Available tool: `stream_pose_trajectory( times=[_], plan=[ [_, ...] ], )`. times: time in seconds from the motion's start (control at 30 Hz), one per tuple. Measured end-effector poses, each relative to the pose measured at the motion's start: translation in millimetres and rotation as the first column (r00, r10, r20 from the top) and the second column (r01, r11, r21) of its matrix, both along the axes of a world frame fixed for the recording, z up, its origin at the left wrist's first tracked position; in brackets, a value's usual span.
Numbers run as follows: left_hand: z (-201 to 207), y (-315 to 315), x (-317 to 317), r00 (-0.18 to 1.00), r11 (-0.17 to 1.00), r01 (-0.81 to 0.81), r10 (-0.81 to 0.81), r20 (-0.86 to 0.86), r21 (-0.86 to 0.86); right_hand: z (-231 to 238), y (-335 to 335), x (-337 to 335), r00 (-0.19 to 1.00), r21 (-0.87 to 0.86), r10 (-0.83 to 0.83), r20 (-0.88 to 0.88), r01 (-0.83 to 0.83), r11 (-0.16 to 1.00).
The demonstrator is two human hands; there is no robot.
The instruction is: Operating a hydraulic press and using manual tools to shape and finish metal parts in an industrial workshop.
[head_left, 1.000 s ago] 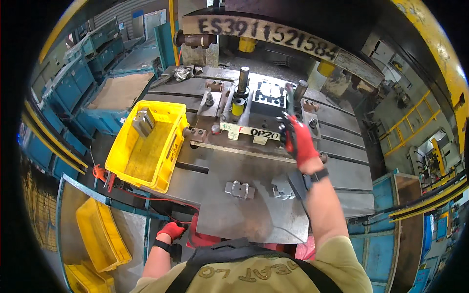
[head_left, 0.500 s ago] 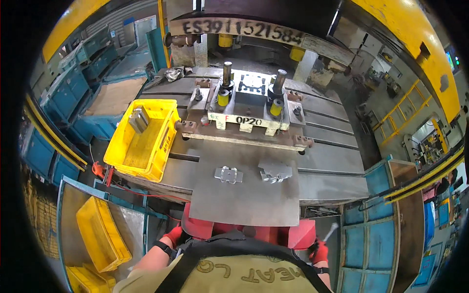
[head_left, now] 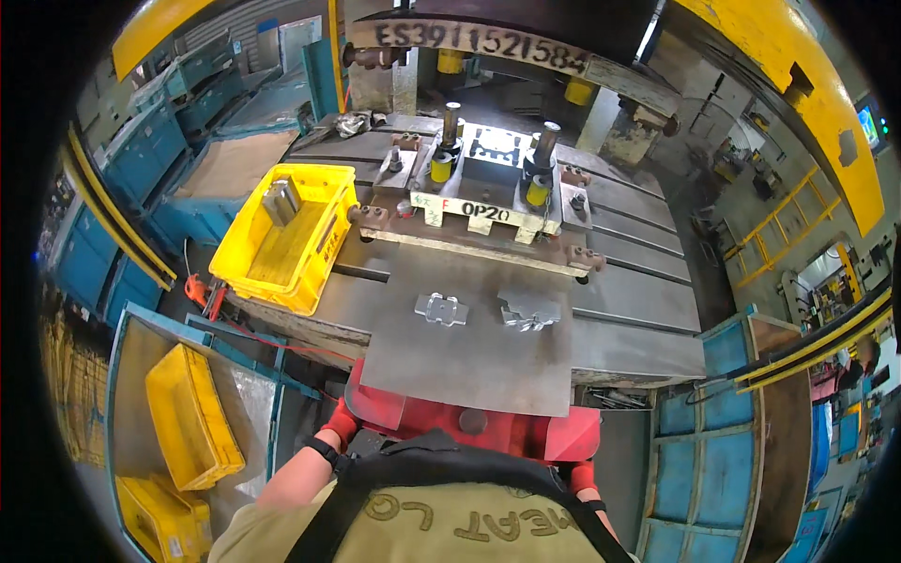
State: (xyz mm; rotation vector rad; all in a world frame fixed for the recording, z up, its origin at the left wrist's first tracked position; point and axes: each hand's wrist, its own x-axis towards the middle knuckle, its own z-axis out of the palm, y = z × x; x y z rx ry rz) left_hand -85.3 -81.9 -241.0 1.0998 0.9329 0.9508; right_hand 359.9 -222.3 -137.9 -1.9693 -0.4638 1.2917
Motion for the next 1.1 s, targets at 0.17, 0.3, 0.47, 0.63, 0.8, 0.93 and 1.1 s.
stream_pose_trajectory(
  times=[0.17,0.3,0.47,0.63,0.8,0.93,1.1],
  plan=[
    [52.0,-4.6,20.0,0.793,0.948,0.081,0.125,-0.596,0.307,0.0,4.6,5.0,1.0,-0.002,0.01,0.011,-0.01,1.0],
    [61.2,-8.2,22.0,0.979,0.992,-0.124,0.12,-0.167,-0.017,0.0,8.4,5.3,0.999,0.002,0.034,0.005,-0.034,0.999],
    [74.8,2.7,32.2,0.947,0.921,-0.026,0.146,-0.285,0.388,-0.5,14.9,2.7,0.999,0.007,0.047,-0.002,-0.047,0.999],
    [28.0,13.0,14.7,0.891,0.999,0.031,-0.047,0.452,0.043,2.1,15.0,-2.4,0.998,0.022,0.055,-0.007,-0.055,0.998],
    [51.7,-19.4,8.5,0.993,0.979,-0.087,0.07,-0.096,-0.183,6.1,0.4,6.0,0.999,0.017,-0.033,0.006,0.032,0.999],
    [134.0,-17.7,-29.0,0.726,0.941,0.149,-0.312,-0.613,-0.303,38.8,-1.5,18.2,0.966,0.075,-0.25,0.071,0.245,0.967],
    [236.3,41.4,-20.9,0.591,0.982,0.1,-0.187,-0.784,-0.159,86.5,29.1,19.3,0.864,0.402,-0.503,0.018,0.455,0.795]
  ],
)
